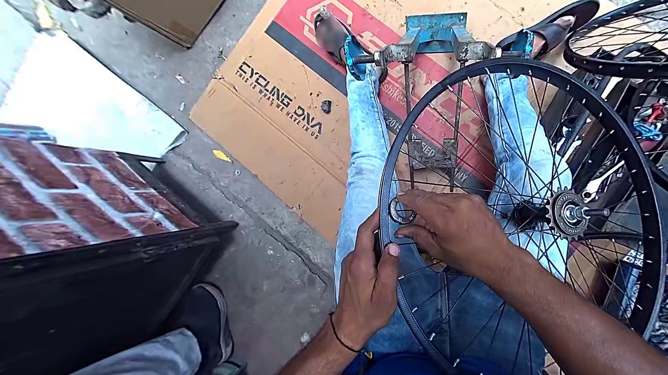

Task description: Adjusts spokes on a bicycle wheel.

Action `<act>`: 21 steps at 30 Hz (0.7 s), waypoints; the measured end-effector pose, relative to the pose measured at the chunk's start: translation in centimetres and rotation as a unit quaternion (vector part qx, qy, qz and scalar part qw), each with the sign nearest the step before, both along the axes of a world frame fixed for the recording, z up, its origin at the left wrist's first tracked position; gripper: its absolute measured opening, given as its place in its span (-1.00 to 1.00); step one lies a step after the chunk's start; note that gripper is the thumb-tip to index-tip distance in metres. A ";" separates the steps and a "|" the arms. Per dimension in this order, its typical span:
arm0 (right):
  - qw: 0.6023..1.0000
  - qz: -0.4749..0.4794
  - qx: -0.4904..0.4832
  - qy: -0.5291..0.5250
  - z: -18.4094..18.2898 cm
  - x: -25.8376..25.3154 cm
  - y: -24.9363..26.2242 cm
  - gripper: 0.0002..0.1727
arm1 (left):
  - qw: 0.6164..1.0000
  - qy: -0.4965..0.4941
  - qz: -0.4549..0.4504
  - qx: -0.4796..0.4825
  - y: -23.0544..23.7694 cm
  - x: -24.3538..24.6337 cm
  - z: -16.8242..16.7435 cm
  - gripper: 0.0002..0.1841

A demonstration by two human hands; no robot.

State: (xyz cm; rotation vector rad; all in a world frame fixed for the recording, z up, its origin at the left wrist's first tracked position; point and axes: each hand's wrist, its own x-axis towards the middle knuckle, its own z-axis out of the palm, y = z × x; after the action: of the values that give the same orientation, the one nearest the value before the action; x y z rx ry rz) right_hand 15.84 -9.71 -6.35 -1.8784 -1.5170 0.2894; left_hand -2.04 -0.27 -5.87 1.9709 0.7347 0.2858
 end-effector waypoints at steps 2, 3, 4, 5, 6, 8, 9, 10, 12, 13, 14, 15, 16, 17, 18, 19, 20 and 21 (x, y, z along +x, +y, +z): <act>1.000 0.003 -0.009 -0.014 0.1 -0.3 0.1 -0.62 | 1.000 0.005 0.004 0.004 -0.1 -0.3 0.0 -0.43; 1.000 0.008 -0.006 -0.004 -0.1 -0.2 0.2 -0.63 | 1.000 0.007 0.006 0.006 -0.1 -0.3 -0.1 -0.43; 1.000 0.012 0.000 0.024 -0.4 0.1 0.2 -0.63 | 1.000 0.007 0.007 0.010 0.0 -0.3 -0.2 -0.43; 0.998 0.014 -0.001 0.062 -0.6 0.3 0.2 -0.65 | 1.000 0.008 0.006 0.013 -0.1 -0.4 -0.2 -0.43; 0.995 0.013 -0.012 0.097 -0.6 0.5 0.2 -0.67 | 1.000 0.010 0.006 0.015 -0.1 -0.4 -0.2 -0.44; 0.990 0.014 -0.023 0.135 -0.3 0.9 0.3 -0.65 | 1.000 0.007 0.002 0.017 -0.1 -0.4 0.1 -0.44; 0.990 0.014 -0.018 0.136 -0.3 1.1 0.4 -0.62 | 1.000 0.003 0.001 0.018 -0.1 -0.2 0.2 -0.44; 0.991 0.011 -0.010 0.129 -0.5 1.3 0.4 -0.61 | 1.000 0.000 0.000 0.019 -0.2 0.0 0.3 -0.43; 0.990 -0.013 -0.028 0.137 -0.4 1.4 0.8 -0.61 | 1.000 -0.006 -0.003 0.028 -0.3 0.3 0.5 -0.43; 0.983 -0.028 -0.072 0.167 -0.1 1.3 1.0 -0.60 | 0.999 -0.010 -0.006 0.031 -0.3 0.4 0.5 -0.44; 0.966 -0.042 -0.130 0.219 0.3 1.3 1.5 -0.58 | 0.999 -0.013 -0.007 0.030 -0.3 0.5 0.5 -0.44; 0.940 -0.051 -0.183 0.282 0.6 1.3 1.9 -0.56 | 0.999 -0.014 -0.008 0.028 -0.2 0.5 0.4 -0.44; 0.917 -0.055 -0.221 0.326 0.7 1.3 2.3 -0.53 | 1.000 -0.015 -0.009 0.025 -0.2 0.3 0.3 -0.44; 0.904 -0.057 -0.240 0.350 0.8 1.3 2.5 -0.52 | 1.000 -0.016 -0.008 0.020 -0.2 0.2 0.2 -0.44; 0.900 -0.056 -0.238 0.361 0.7 1.1 2.5 -0.54 | 1.000 -0.020 -0.008 0.015 -0.1 0.1 0.1 -0.44; 0.903 -0.049 -0.223 0.365 0.6 1.0 2.2 -0.59 | 1.000 -0.025 -0.009 0.010 0.0 0.0 0.0 -0.44; 0.907 -0.034 -0.202 0.368 0.7 1.0 1.6 -0.61 | 0.999 -0.032 -0.009 0.005 0.0 0.0 -0.1 -0.44; 0.911 -0.020 -0.175 0.373 0.9 0.9 1.0 -0.54 | 0.999 -0.038 -0.008 0.002 0.0 0.1 -0.1 -0.45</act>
State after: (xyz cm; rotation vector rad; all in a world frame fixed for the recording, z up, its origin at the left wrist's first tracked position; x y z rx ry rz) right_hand 16.75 -8.66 -5.49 -1.7397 -0.9296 1.1756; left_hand -1.95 -0.30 -5.96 1.9584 0.6695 0.3517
